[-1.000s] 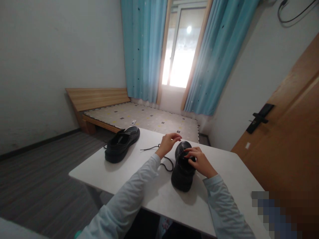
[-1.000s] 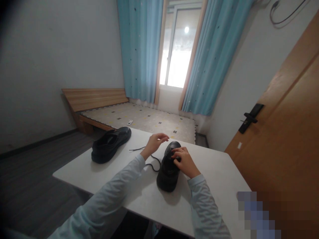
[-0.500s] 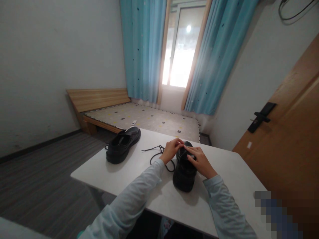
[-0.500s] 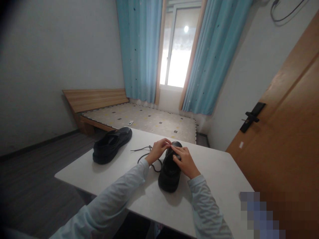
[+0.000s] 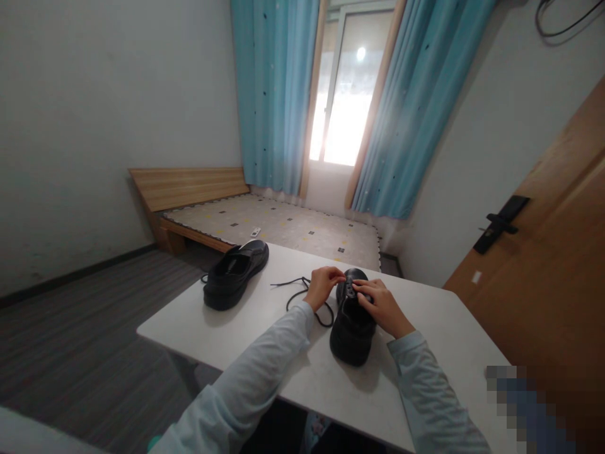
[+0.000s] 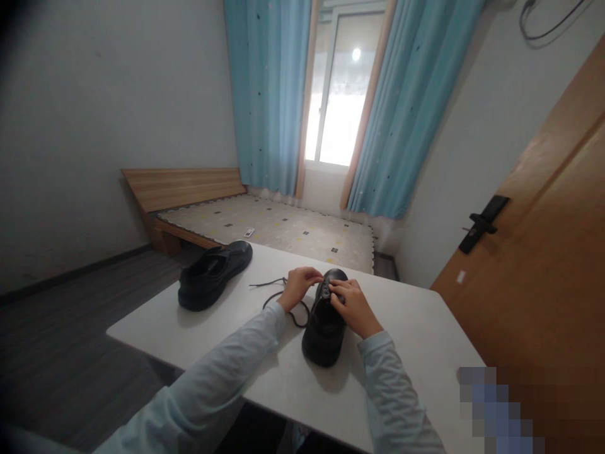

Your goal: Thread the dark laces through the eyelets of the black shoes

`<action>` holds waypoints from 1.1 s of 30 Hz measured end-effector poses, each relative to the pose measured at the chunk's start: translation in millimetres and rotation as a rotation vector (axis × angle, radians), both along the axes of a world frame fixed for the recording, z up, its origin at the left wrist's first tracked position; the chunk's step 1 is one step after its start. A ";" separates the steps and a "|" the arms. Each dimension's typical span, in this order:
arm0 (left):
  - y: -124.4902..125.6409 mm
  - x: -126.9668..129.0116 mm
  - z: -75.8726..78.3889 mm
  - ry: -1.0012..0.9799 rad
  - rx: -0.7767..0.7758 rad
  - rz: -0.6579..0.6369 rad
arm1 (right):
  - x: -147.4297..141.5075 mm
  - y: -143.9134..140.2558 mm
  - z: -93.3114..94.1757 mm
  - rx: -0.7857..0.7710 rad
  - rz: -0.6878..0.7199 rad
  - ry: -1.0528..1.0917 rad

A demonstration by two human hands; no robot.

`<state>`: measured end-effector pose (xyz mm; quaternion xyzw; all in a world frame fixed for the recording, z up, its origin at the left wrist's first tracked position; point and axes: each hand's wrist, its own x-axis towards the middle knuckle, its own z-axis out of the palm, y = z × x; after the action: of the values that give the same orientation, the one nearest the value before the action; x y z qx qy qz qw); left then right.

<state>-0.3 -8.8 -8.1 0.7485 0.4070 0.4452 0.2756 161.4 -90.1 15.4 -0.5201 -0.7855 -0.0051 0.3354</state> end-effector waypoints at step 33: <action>-5.2 1.1 -1.8 0.025 0.096 -0.050 | -18.1 24.7 13.4 -0.119 -0.320 0.123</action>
<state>0.9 -14.0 -9.9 0.7763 0.3697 0.4477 0.2453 143.3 -65.3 28.8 -0.6568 -0.6696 0.0199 0.3462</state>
